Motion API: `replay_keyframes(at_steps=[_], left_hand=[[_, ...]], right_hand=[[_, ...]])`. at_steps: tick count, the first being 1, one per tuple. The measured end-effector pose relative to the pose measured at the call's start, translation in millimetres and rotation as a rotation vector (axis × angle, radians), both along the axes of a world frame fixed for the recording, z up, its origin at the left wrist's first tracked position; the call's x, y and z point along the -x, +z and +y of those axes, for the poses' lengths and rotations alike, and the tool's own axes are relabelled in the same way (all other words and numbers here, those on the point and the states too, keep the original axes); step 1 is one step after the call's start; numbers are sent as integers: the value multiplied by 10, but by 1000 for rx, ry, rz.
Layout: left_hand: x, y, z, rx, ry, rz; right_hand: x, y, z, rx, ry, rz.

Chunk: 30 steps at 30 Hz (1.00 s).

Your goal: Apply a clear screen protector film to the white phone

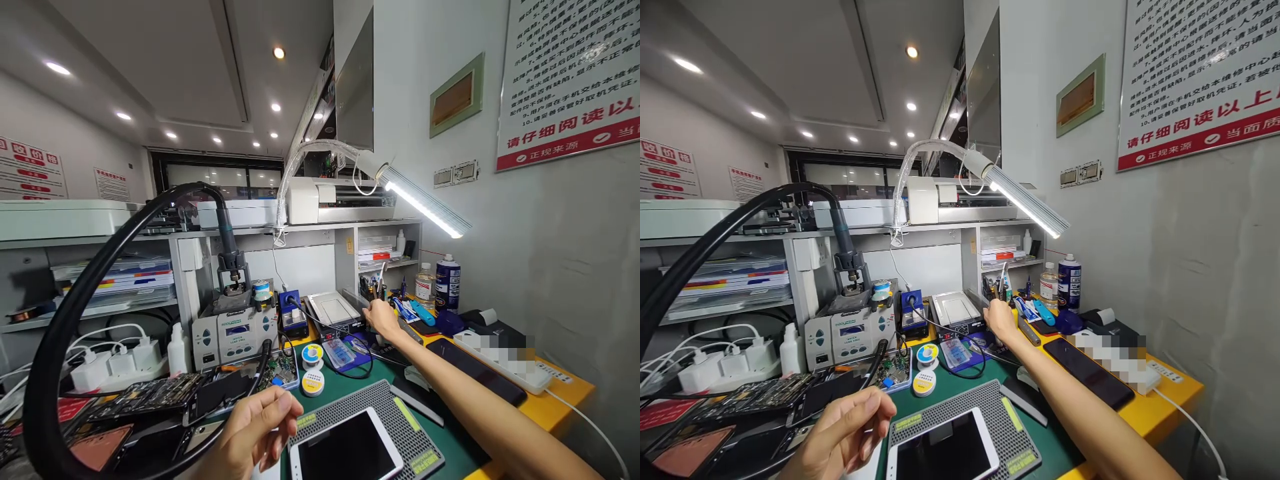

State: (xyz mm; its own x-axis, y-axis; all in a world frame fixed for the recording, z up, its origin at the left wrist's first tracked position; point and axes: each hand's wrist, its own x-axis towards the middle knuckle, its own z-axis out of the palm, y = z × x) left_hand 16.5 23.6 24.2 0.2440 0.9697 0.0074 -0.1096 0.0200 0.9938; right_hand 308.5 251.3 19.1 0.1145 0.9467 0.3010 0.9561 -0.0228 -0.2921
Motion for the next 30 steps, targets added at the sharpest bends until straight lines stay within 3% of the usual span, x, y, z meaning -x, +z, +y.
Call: replay_keyframes(at_steps=[9, 14, 16, 22, 30], left_hand=[[-10, 38, -41, -13, -20, 49], [-9, 15, -35, -22, -32, 49], [-8, 5, -31, -26, -40, 52], [-9, -21, -21, -24, -51, 67], [-9, -21, -21, -56, -68, 62]], right_hand=[[-33, -74, -13, 36, 27, -14], [-60, -16, -109, -10, 69, -67], [-46, 48, -182, -55, 148, -105], [94, 182, -371, -149, 578, -282], [88, 88, -370, -171, 646, -473]])
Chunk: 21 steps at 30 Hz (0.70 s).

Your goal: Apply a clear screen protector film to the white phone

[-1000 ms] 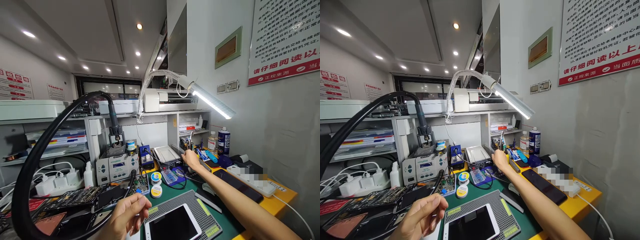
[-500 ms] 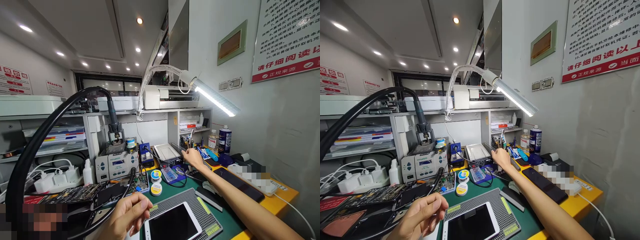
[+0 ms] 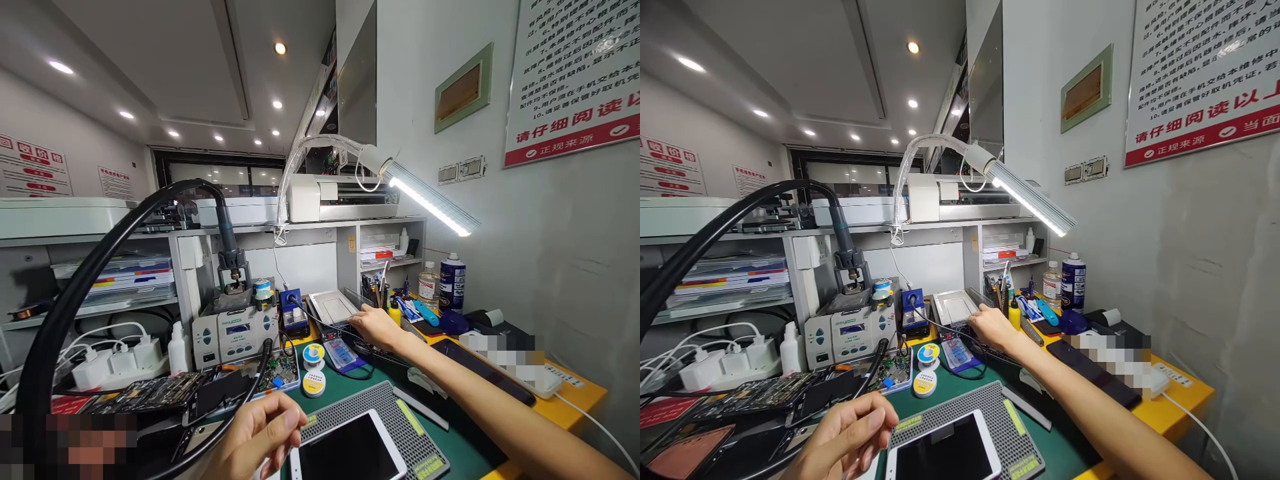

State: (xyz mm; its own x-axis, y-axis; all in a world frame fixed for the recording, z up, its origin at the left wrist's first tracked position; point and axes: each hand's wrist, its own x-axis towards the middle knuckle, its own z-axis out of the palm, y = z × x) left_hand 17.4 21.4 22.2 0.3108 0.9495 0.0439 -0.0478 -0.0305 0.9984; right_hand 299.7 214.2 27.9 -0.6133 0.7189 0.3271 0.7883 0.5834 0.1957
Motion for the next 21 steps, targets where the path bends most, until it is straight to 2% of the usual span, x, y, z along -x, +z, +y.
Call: replay_keyframes(at_steps=[9, 16, 21], left_hand=[[5, -26, 16, -34, 2, 29], [-6, -14, -2, -54, 14, 68], [-7, -15, -6, -67, 6, 59]], right_hand=[[-24, -87, 132, -105, 11, -65], [-111, -43, 209, -204, -97, 38], [-121, -18, 237, -203, -110, 102]])
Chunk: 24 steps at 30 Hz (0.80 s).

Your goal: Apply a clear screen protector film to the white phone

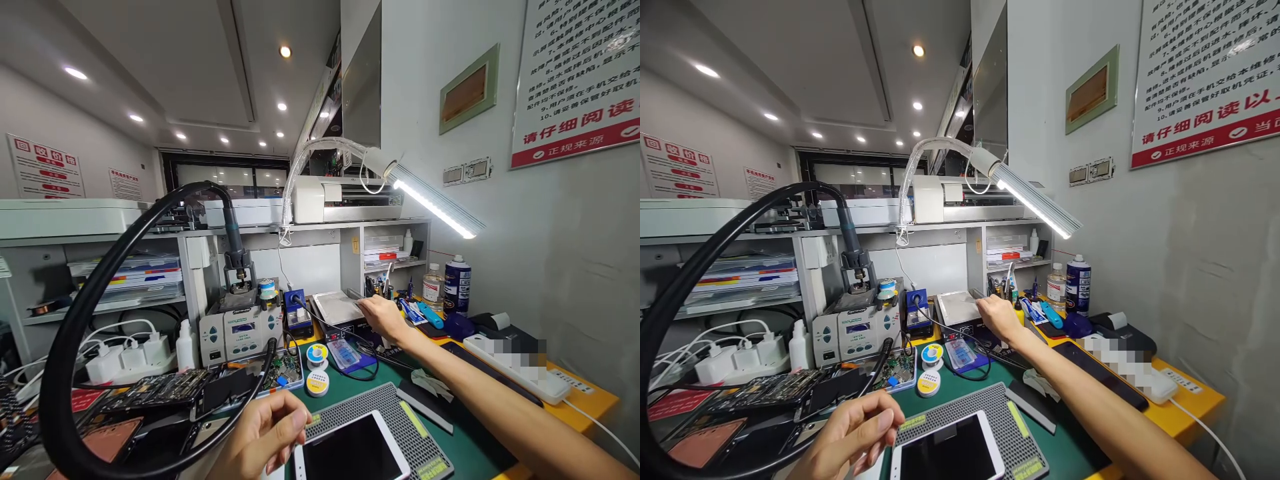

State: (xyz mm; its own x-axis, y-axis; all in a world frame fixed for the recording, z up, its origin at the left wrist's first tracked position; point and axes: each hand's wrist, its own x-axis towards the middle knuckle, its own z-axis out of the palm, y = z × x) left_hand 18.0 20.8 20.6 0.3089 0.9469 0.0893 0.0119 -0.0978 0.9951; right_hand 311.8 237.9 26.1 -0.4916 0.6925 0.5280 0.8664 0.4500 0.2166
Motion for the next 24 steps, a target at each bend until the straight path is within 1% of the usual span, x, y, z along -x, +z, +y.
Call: replay_keyframes(at_steps=[3, 7, 10, 12, 14, 17, 20, 22, 24], left_hand=[[5, -6, 5, -3, 11, 7], [8, 1, 4, 1, 21, 16], [0, 20, -11, -11, 18, 25], [-6, 35, -24, -18, 10, 27], [-12, 46, -35, -16, 8, 25], [-17, 51, -43, -12, 13, 21], [-18, 32, -37, -9, 11, 26], [-14, 9, -25, -7, 8, 28], [-2, -19, -8, -6, 1, 25]], right_hand=[[40, -17, -4, 52, 42, 2], [91, -48, -54, 165, 109, 24], [97, -64, -143, 272, 151, 85], [94, -74, -207, 346, 153, 167], [97, -82, -246, 411, 102, 300], [121, -73, -214, 539, -77, 567], [159, -32, -99, 777, -234, 802], [190, -2, -23, 944, -272, 925], [224, 17, 26, 1068, -268, 1034]])
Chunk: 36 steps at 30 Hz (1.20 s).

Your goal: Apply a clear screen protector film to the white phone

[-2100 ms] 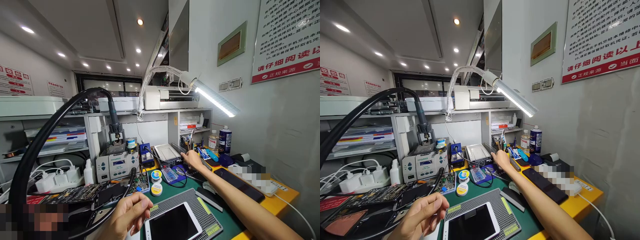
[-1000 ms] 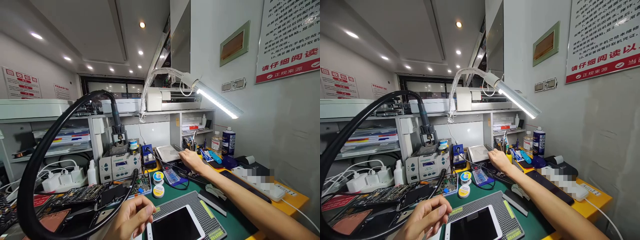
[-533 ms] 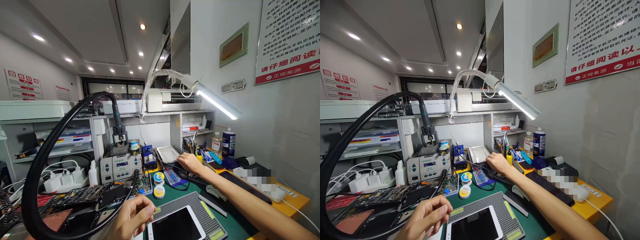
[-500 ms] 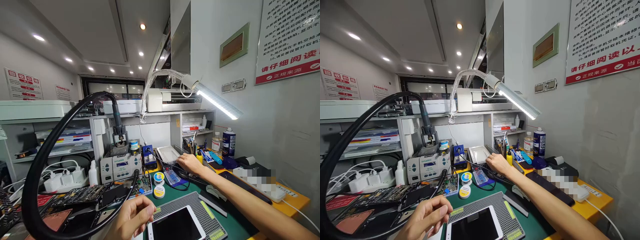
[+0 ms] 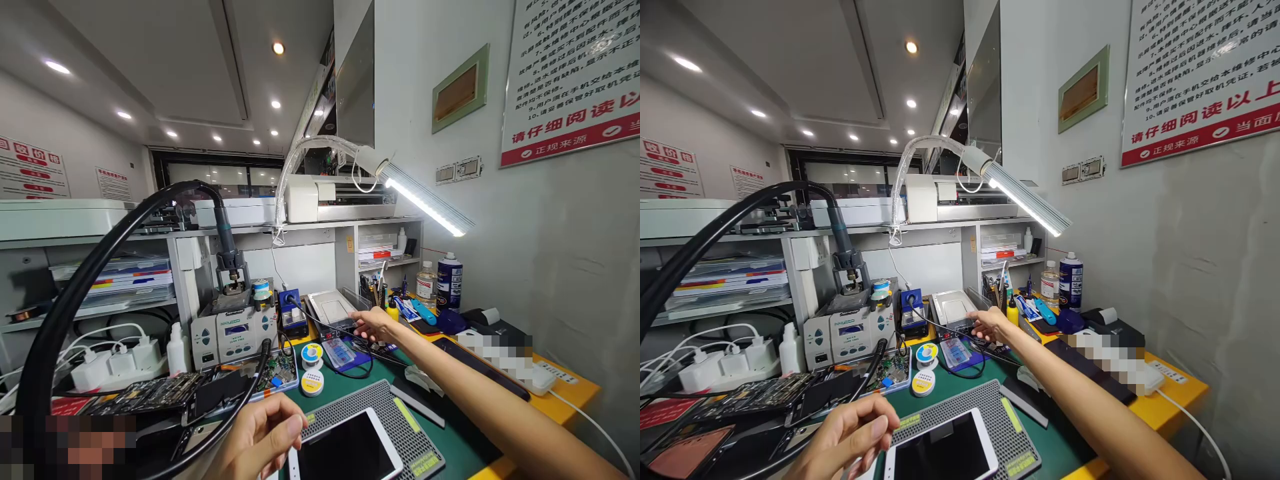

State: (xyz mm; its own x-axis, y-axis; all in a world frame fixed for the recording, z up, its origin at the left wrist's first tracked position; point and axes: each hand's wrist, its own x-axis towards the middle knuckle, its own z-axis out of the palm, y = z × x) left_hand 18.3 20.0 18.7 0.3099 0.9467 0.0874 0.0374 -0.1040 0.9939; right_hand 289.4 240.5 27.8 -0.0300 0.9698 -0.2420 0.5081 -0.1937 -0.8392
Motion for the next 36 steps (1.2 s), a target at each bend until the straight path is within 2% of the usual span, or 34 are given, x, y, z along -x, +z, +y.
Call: replay_keyframes(at_steps=[4, 7, 11, 15, 20, 23, 27, 31, 34, 36], left_hand=[[29, -40, 35, 9, -12, -15], [36, -40, 41, -2, -25, -26], [24, -17, 26, -7, -16, -24], [11, -14, 23, -7, -5, -30], [-24, 2, 5, -23, 100, -52], [-52, 77, -40, -79, 260, -112], [-57, 182, -70, -147, 400, -210], [-1, 174, -28, -156, 494, -283], [63, 123, 13, -120, 557, -308], [90, 100, 27, -99, 552, -304]], right_hand=[[58, -3, 13, 92, 12, 207], [63, -18, -20, 77, 6, 330], [9, 4, -91, -59, -18, 481], [-82, 124, -212, -231, 1, 629], [-49, 322, -565, -312, 193, 777], [156, 350, -871, -227, 380, 808], [498, 255, -1226, -80, 545, 811], [653, 162, -1396, -8, 621, 721], [619, 147, -1408, -54, 635, 610], [569, 149, -1382, -100, 611, 610]])
